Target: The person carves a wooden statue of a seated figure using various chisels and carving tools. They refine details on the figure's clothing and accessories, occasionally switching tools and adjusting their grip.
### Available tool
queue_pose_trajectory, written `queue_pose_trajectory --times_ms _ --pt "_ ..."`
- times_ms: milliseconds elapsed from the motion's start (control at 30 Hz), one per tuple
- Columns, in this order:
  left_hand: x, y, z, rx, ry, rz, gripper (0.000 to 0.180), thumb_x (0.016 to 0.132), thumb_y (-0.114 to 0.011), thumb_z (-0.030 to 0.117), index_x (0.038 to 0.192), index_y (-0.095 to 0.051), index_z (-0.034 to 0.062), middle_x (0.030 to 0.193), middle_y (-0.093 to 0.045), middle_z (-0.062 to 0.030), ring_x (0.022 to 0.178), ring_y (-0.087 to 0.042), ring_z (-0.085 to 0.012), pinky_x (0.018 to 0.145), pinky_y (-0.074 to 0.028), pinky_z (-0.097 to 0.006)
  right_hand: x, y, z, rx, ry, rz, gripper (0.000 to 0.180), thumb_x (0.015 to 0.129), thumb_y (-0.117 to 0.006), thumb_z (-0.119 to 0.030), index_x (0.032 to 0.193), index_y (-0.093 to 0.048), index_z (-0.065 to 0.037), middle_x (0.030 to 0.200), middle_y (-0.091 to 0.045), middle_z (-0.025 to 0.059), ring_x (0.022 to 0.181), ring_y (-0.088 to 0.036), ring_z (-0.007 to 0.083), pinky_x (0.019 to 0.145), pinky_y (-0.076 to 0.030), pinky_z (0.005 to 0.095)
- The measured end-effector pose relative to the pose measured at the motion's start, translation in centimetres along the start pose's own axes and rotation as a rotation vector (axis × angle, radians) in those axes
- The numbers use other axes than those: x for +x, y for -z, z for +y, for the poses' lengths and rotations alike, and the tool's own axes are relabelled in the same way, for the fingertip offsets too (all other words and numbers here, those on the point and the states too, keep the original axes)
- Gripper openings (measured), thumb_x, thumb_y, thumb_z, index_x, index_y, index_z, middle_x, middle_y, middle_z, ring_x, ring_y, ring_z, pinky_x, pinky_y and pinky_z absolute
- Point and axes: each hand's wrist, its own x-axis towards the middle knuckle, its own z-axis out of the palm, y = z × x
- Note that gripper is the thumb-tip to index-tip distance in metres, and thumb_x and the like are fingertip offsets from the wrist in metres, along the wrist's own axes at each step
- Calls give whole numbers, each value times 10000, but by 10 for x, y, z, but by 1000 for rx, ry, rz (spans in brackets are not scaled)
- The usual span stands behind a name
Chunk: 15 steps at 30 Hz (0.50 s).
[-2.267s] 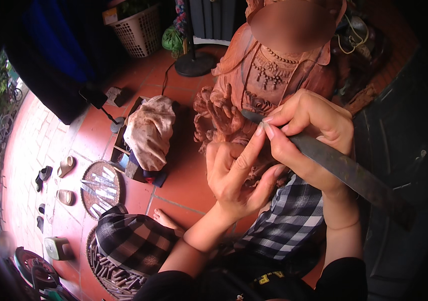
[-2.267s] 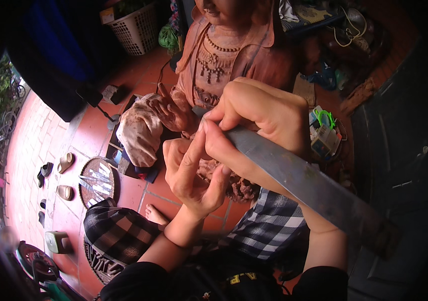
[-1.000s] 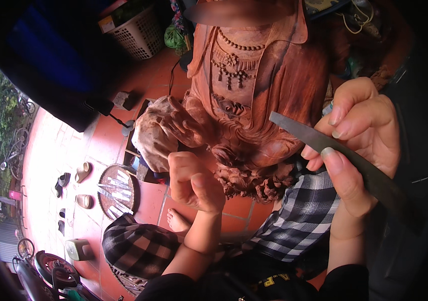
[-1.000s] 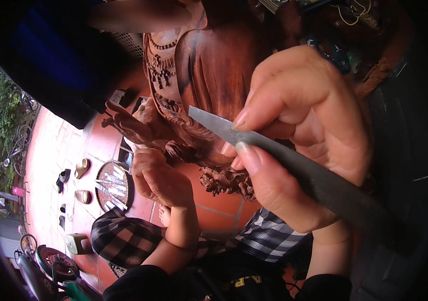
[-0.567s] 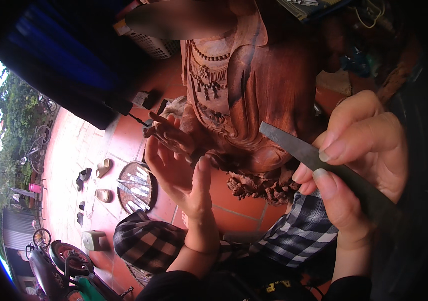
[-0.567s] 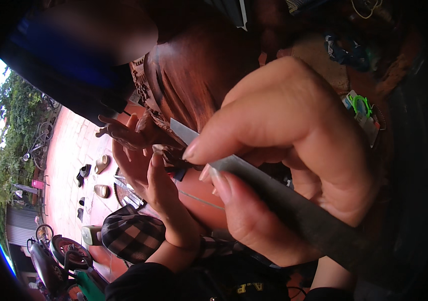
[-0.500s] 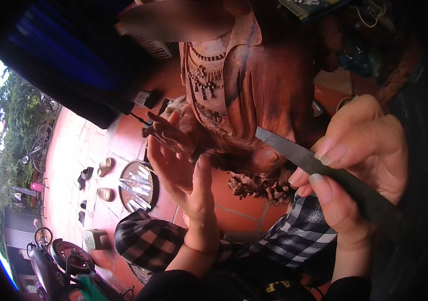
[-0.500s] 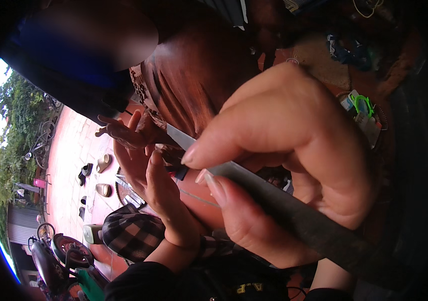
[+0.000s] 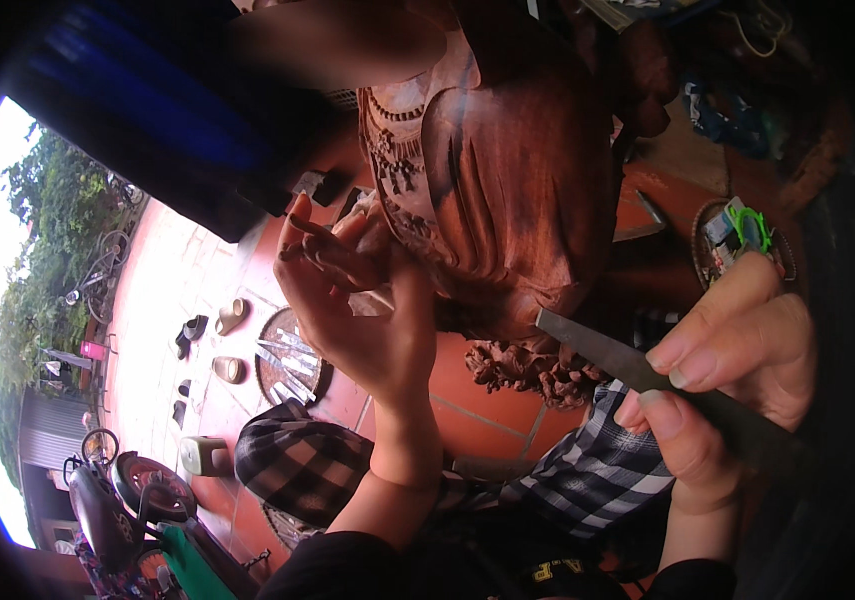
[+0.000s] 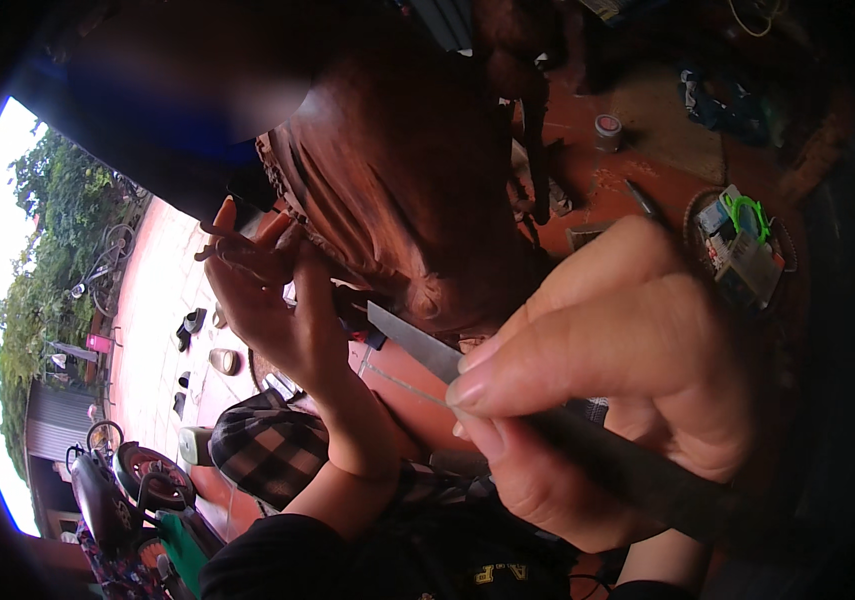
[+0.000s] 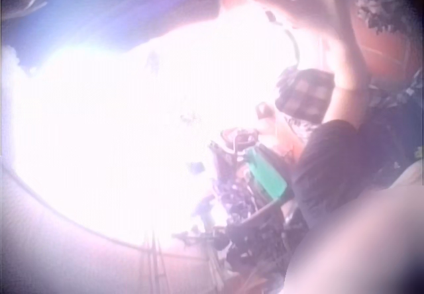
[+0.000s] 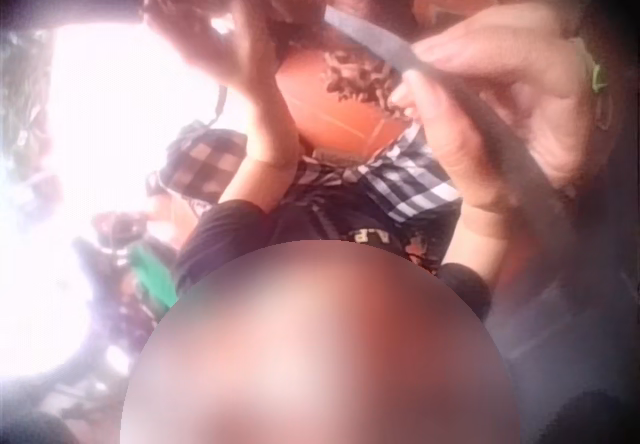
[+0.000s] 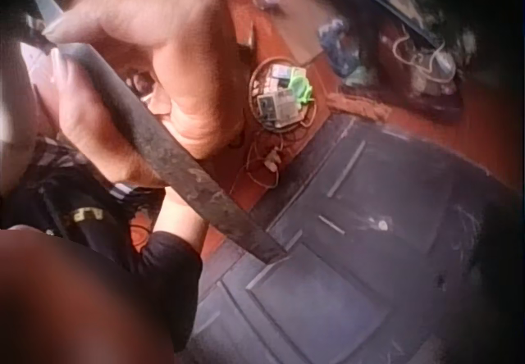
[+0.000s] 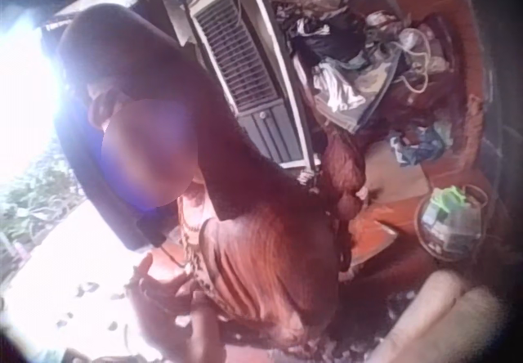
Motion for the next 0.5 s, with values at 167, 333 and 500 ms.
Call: queue_pose_trajectory --times_ms 167,333,500 --pt "4 5 -2 158 -48 21 649 906 -657 68 1464 -343 -40 904 -667 -105 912 -678 -169 846 -536 -292 -5 -6 -3 31 -82 62 289 831 -763 -127 941 -503 -63 891 -529 102 568 -594 111 585 -584 222" --pt "-9 33 -6 -153 -74 127 784 997 -522 505 1506 -297 -47 1137 -651 -188 1066 -662 -256 948 -509 -377 -5 -1 8 87 25 48 380 746 -874 -111 912 -536 -60 873 -618 124 653 -660 155 601 -579 228" --pt "16 54 -27 -360 18 -239 683 857 -735 421 1289 -563 -79 1297 -582 -188 1209 -574 -279 1005 -458 -404 -9 -5 4 176 -5 26 334 697 -885 -163 857 -612 -54 839 -707 147 672 -686 183 606 -572 244"
